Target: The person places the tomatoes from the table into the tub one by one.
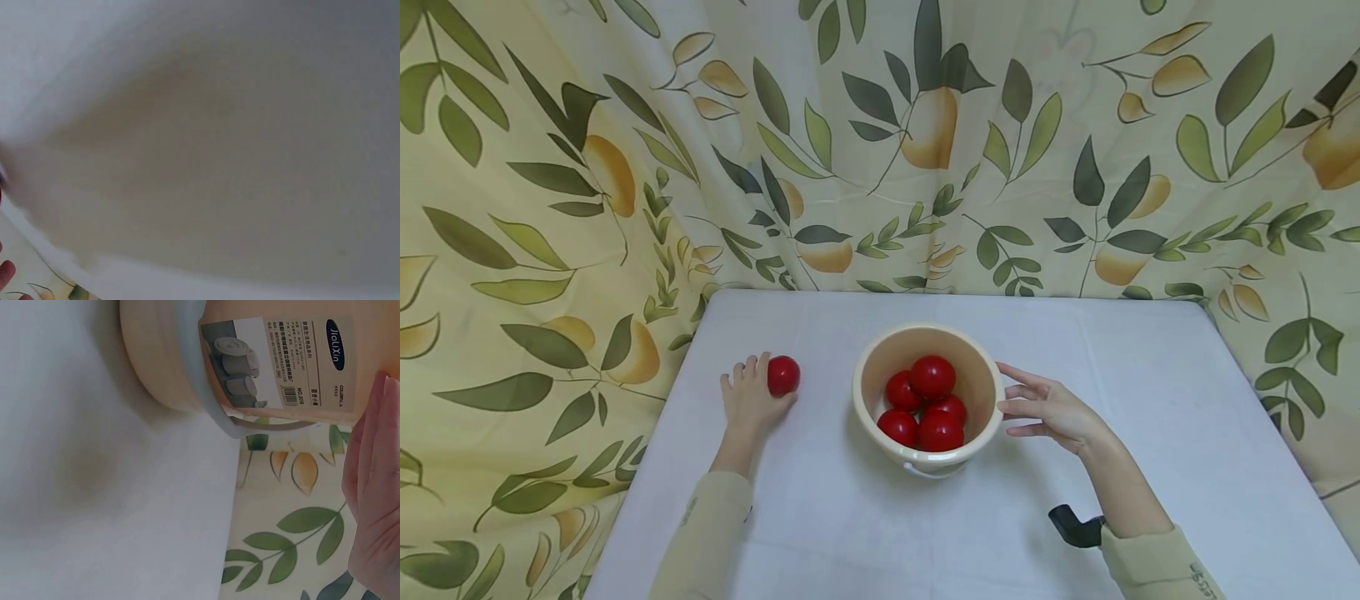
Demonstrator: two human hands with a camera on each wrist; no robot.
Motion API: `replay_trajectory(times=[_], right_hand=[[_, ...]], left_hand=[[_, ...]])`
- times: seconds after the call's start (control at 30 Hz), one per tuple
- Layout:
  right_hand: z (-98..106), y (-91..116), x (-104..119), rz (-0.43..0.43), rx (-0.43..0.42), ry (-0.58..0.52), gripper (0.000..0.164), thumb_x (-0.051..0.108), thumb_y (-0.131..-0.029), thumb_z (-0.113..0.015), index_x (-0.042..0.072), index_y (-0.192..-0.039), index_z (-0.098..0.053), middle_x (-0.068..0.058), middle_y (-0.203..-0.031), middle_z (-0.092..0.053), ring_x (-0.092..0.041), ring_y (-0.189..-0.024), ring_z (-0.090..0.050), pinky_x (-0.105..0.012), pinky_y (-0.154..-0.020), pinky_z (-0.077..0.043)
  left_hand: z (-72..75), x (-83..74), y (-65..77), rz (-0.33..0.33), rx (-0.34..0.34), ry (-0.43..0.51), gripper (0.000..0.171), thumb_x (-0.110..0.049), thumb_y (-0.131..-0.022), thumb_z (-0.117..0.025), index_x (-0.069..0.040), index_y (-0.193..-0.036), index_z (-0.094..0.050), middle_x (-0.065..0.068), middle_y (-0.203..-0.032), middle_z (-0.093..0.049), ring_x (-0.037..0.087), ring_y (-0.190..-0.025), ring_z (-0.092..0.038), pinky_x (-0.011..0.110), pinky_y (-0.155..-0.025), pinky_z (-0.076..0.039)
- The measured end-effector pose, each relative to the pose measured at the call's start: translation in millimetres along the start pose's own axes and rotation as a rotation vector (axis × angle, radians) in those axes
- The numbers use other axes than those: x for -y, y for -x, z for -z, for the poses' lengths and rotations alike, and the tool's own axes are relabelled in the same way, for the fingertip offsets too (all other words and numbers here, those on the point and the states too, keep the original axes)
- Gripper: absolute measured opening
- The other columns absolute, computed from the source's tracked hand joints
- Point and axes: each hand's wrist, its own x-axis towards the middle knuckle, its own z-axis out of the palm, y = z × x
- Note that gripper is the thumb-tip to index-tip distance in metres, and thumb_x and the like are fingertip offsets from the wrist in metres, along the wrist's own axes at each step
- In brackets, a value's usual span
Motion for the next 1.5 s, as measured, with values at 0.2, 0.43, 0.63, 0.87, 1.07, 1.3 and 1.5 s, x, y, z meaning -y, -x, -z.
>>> replay_trajectory(times=[0.2,0.43,0.63,0.87,1.07,1.3,1.5], right_hand=[[0.6,-0.5,-0.9,-0.005,-0.001,0.002,0.075,0.018,-0.083,-0.067,0.01,-0.145,-0.024,-0.006,-0.1,-0.059,-0.019,-0.087,-0.065,-0.044,-0.078,-0.052],[0.8,0.1,-0.5,-0.004,0.004,-0.005,0.076,0.018,-0.084,-0.066,0.01,-0.145,-0.023,-0.006,-0.101,-0.059,-0.019,-0.087,-0.065,-0.04,-0.074,-0.054],[0.1,0.8,0.6,0.001,0.012,-0.009,0.074,0.016,-0.085,-0.065,0.009,-0.145,-0.022,-0.007,-0.101,-0.059,-0.019,-0.087,-0.065,-0.039,-0.074,-0.055],[0.1,0.2,-0.3,-0.01,-0.001,-0.002,0.075,0.017,-0.084,-0.066,0.01,-0.145,-0.023,-0.007,-0.101,-0.059,-0.019,-0.087,-0.065,-0.041,-0.076,-0.054],[0.4,0.3,-0.5,0.0,0.007,-0.004,0.075,0.017,-0.084,-0.066,0.01,-0.145,-0.022,-0.008,-0.102,-0.059,-0.019,-0.087,-0.065,-0.04,-0.074,-0.055],[0.4,-0.4,-1.2,0.002,0.015,-0.008,0.076,0.017,-0.084,-0.065,0.011,-0.146,-0.021,-0.007,-0.102,-0.059,-0.018,-0.087,-0.065,-0.041,-0.075,-0.054],[1.1,-0.4,-1.1,0.001,0.009,-0.002,0.076,0.017,-0.084,-0.066,0.01,-0.145,-0.022,-0.006,-0.099,-0.058,-0.018,-0.085,-0.065,-0.04,-0.074,-0.055]], left_hand=[[-6.7,4.2,0.2,0.03,0.019,0.012,0.083,-0.051,-0.069,-0.069,-0.006,-0.133,-0.039,0.018,-0.12,-0.048,0.037,-0.112,-0.039,0.06,-0.094,-0.028],[-15.1,5.2,-2.7,0.032,-0.003,0.024,0.083,-0.056,-0.069,-0.067,-0.005,-0.129,-0.04,0.018,-0.117,-0.049,0.037,-0.11,-0.041,0.06,-0.093,-0.03],[-19.3,5.0,-5.7,0.039,-0.035,0.033,0.074,-0.054,-0.071,-0.065,-0.005,-0.122,-0.044,0.017,-0.111,-0.051,0.035,-0.106,-0.043,0.057,-0.091,-0.031],[-11.0,-4.3,-12.4,-0.011,-0.07,0.005,0.065,-0.055,-0.07,-0.06,-0.006,-0.112,-0.049,0.012,-0.103,-0.05,0.031,-0.101,-0.043,0.054,-0.089,-0.031],[13.1,-23.3,-23.3,-0.101,-0.134,0.008,0.063,-0.055,-0.069,-0.06,-0.007,-0.109,-0.05,0.011,-0.101,-0.051,0.029,-0.098,-0.044,0.053,-0.089,-0.032],[52.5,-53.6,-31.4,-0.239,-0.266,-0.05,0.067,-0.059,-0.066,-0.06,-0.009,-0.11,-0.051,0.011,-0.103,-0.054,0.028,-0.096,-0.048,0.049,-0.085,-0.037],[90.3,-85.9,-28.2,-0.365,-0.356,-0.062,0.068,-0.059,-0.066,-0.059,-0.011,-0.112,-0.051,0.01,-0.106,-0.054,0.028,-0.099,-0.048,0.047,-0.085,-0.039]])
